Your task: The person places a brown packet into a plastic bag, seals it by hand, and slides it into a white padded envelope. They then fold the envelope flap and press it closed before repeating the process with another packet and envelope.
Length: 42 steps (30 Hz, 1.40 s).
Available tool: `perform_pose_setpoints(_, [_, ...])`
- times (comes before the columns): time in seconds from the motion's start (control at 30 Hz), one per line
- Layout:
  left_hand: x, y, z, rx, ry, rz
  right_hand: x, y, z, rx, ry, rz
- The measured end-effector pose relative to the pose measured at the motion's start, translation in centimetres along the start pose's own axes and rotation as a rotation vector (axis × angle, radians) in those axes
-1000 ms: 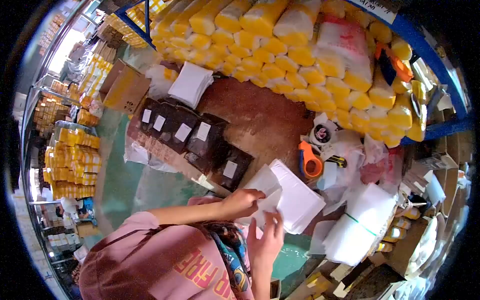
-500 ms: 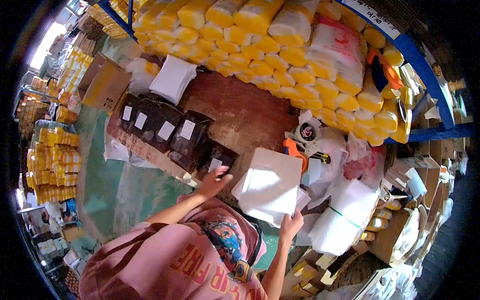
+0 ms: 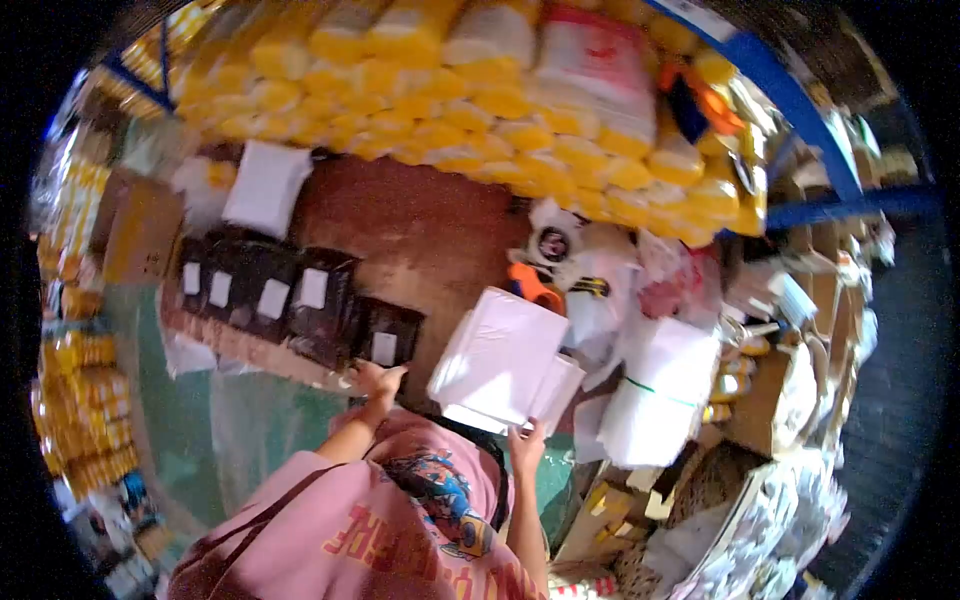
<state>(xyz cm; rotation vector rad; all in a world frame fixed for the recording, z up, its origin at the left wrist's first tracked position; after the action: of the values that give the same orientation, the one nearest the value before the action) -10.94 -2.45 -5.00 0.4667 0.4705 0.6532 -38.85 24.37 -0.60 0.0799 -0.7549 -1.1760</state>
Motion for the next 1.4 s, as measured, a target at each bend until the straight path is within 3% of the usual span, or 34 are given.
perform_pose_setpoints(0.03, [-0.2, 0.3, 0.8, -0.006, 0.002, -0.014, 3.5, 1.0, 1.6, 0.003, 0.049, 0.000])
perform_pose_setpoints(0.13, [-1.2, 1.0, 2.5, 0.006, 0.028, -0.104, 1.8, -0.5, 2.6, -0.087, -0.045, -0.026])
perform_pose_setpoints(0.23, [-1.0, 1.0, 2.5, 0.064, -0.004, -0.157, 1.5, -3.2, 7.4, -0.244, 0.090, 0.061])
perform_pose_setpoints(0.3, [-0.9, 0.8, 2.3, 0.068, -0.013, -0.188, -0.3, -6.0, 10.5, -0.304, -0.022, -0.010])
perform_pose_setpoints(0.37, [-1.3, 1.2, 2.7, 0.035, -0.119, -0.187, -0.8, -9.1, 13.3, -0.419, 0.057, 0.107])
perform_pose_setpoints(0.47, [-0.4, 0.2, 1.7, 0.007, -0.142, -0.222, 3.4, -12.9, 15.4, -0.254, -0.188, 0.163])
perform_pose_setpoints(0.5, [-0.1, -0.1, 1.6, 0.029, -0.134, -0.236, 3.7, -14.8, 14.3, -0.240, -0.332, 0.182])
perform_pose_setpoints(0.57, [0.3, -0.3, 1.6, 0.071, -0.118, -0.268, 6.3, -18.1, 12.8, -0.235, -0.148, 0.284])
perform_pose_setpoints(0.63, [0.4, -0.1, 2.0, 0.135, -0.019, -0.394, 6.9, -21.0, 10.5, -0.290, -0.099, 0.201])
perform_pose_setpoints(0.67, [1.3, -0.5, 2.0, 0.165, 0.032, -0.425, 3.8, -26.2, 6.3, -0.323, 0.266, 0.191])
perform_pose_setpoints(0.73, [2.1, -0.1, 3.1, 0.207, 0.130, -0.510, 2.3, -28.6, 4.2, -0.385, -0.014, -0.003])
perform_pose_setpoints(0.83, [4.6, -0.3, 4.5, 0.262, 0.153, -0.697, 3.5, -29.6, 4.3, -0.269, -0.373, -0.264])
perform_pose_setpoints(0.9, [6.9, -0.7, 5.1, 0.129, 0.056, -0.862, 2.7, -31.6, 4.2, -0.408, -0.283, -0.146])
perform_pose_setpoints(0.93, [10.5, -3.7, 4.3, 0.183, 0.020, -0.874, 3.4, -31.5, 5.2, -0.399, -0.341, -0.070])
perform_pose_setpoints(1.0, [13.0, -5.1, 4.4, 0.285, 0.026, -0.738, 5.7, -31.0, 9.0, -0.384, -0.447, 0.079])
perform_pose_setpoints(1.13, [15.6, -5.6, 4.6, 0.468, 0.342, -0.116, 5.5, -33.1, 12.6, -0.446, -0.168, 0.250])
perform_pose_setpoints(1.17, [15.7, -5.9, 4.6, 0.485, 0.396, -0.073, 6.5, -32.3, 14.4, -0.440, -0.086, 0.260])
perform_pose_setpoints(1.2, [16.2, -6.9, 4.1, 0.515, 0.473, -0.111, 7.8, -31.3, 16.2, -0.434, -0.003, 0.269])
perform_pose_setpoints(1.27, [18.5, -11.1, 1.6, 0.589, 0.362, -0.528, 8.8, -30.7, 18.0, -0.436, 0.118, 0.267])
perform_pose_setpoints(1.4, [15.0, -8.6, 1.7, 0.532, 0.101, -0.531, 8.9, -29.9, 19.6, -0.523, 0.192, 0.303])
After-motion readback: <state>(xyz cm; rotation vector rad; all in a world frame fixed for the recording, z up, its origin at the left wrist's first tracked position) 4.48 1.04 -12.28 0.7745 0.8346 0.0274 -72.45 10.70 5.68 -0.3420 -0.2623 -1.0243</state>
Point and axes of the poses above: each hand's wrist, its own y-axis away from the middle knuckle, its own z-axis out of the back of the hand, x = y × z, the point moved 5 cm from there along -y, towards the middle knuckle, and after that the axes turned 4 degrees about y, right-handed, at the moved point
